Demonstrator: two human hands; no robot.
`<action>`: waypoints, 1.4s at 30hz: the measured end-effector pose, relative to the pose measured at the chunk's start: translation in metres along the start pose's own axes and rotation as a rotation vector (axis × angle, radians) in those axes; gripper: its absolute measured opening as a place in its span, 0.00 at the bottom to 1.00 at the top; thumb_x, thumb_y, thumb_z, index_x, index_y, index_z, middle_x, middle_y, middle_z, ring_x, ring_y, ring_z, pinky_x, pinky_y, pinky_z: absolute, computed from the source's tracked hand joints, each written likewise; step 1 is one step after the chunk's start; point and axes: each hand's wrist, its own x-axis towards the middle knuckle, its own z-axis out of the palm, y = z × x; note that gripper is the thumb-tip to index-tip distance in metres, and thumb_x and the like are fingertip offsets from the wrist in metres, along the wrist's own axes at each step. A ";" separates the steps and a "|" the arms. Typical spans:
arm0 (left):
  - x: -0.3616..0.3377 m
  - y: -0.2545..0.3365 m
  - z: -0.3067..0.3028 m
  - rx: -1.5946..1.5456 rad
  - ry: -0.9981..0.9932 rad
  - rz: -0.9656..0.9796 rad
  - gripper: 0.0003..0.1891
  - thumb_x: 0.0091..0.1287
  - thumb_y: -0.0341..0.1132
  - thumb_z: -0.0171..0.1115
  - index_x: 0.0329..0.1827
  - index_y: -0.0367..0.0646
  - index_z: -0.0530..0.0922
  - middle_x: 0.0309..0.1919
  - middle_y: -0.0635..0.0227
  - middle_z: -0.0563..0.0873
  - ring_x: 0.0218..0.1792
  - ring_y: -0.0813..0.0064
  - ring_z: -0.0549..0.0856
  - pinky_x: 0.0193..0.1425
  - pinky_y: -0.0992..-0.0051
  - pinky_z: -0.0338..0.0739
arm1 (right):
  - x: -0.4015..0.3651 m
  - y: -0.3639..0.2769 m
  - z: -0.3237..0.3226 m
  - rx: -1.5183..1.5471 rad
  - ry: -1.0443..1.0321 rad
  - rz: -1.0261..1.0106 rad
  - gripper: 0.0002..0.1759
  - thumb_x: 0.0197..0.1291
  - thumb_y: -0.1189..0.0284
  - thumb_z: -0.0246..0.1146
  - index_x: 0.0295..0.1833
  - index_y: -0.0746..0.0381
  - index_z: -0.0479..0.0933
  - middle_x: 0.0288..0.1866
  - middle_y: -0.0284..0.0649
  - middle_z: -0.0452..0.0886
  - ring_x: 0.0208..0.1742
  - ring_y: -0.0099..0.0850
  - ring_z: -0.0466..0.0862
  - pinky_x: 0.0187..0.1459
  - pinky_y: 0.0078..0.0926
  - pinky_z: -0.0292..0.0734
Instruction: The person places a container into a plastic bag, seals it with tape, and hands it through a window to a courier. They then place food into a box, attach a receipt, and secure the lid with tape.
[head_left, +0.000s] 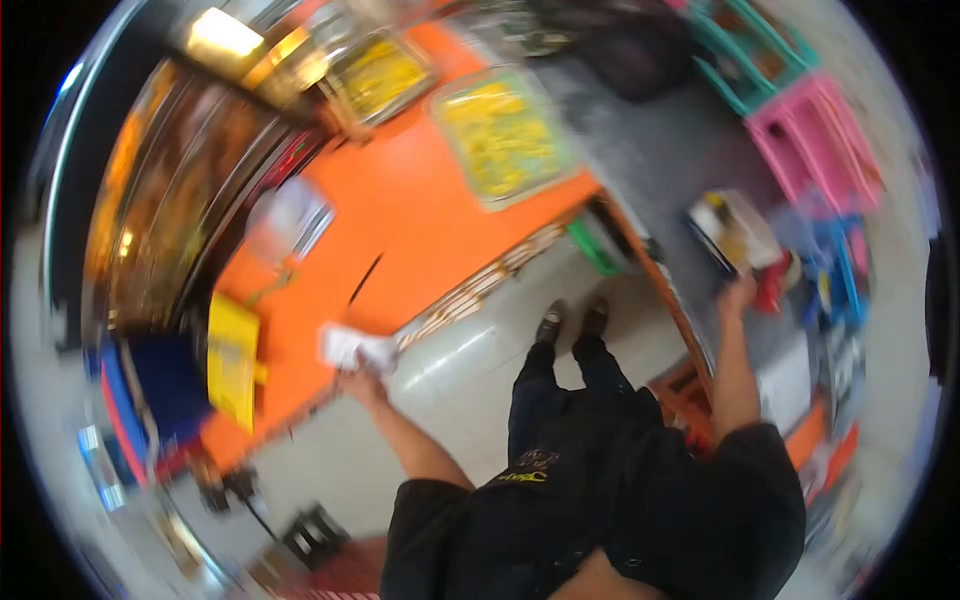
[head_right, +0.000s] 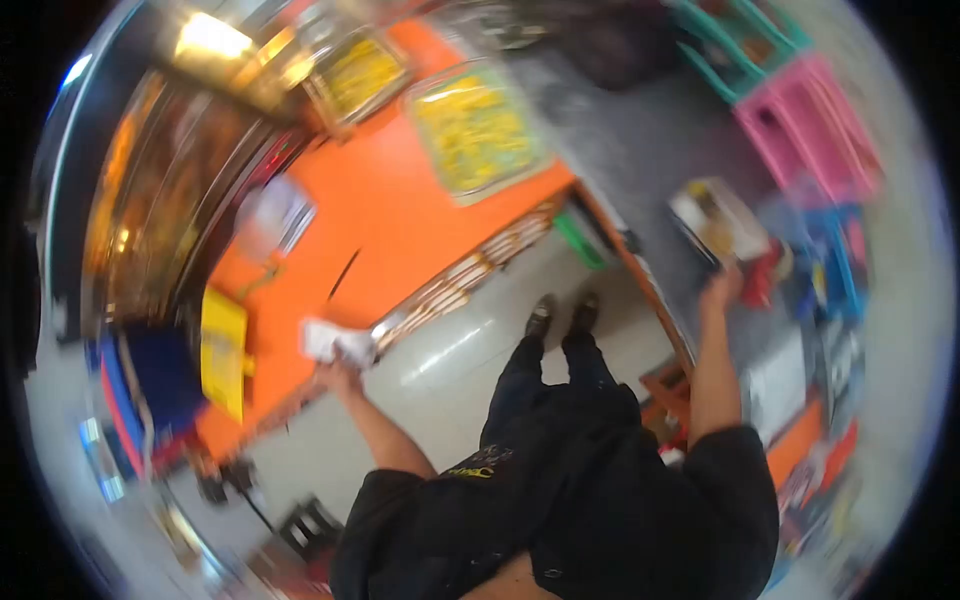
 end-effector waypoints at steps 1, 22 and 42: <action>-0.032 0.032 0.022 0.054 0.087 0.104 0.30 0.61 0.21 0.66 0.63 0.44 0.62 0.58 0.56 0.75 0.55 0.61 0.79 0.57 0.62 0.78 | 0.001 -0.015 0.017 0.263 0.492 -0.323 0.23 0.71 0.61 0.49 0.35 0.69 0.80 0.31 0.46 0.82 0.35 0.43 0.80 0.44 0.42 0.73; -0.192 0.173 0.069 -0.296 -0.285 0.013 0.53 0.53 0.10 0.58 0.79 0.42 0.36 0.76 0.53 0.50 0.67 0.59 0.70 0.60 0.65 0.78 | -0.384 -0.442 0.302 0.033 -0.816 -1.677 0.11 0.66 0.72 0.52 0.51 0.59 0.73 0.53 0.45 0.74 0.57 0.40 0.74 0.53 0.44 0.70; -0.350 0.028 0.459 0.215 -2.033 -0.073 0.58 0.47 0.18 0.71 0.79 0.48 0.42 0.74 0.55 0.62 0.60 0.68 0.78 0.54 0.73 0.79 | -0.165 0.028 -0.063 0.992 0.121 0.104 0.06 0.68 0.76 0.56 0.47 0.64 0.74 0.31 0.33 0.75 0.29 0.21 0.75 0.34 0.20 0.72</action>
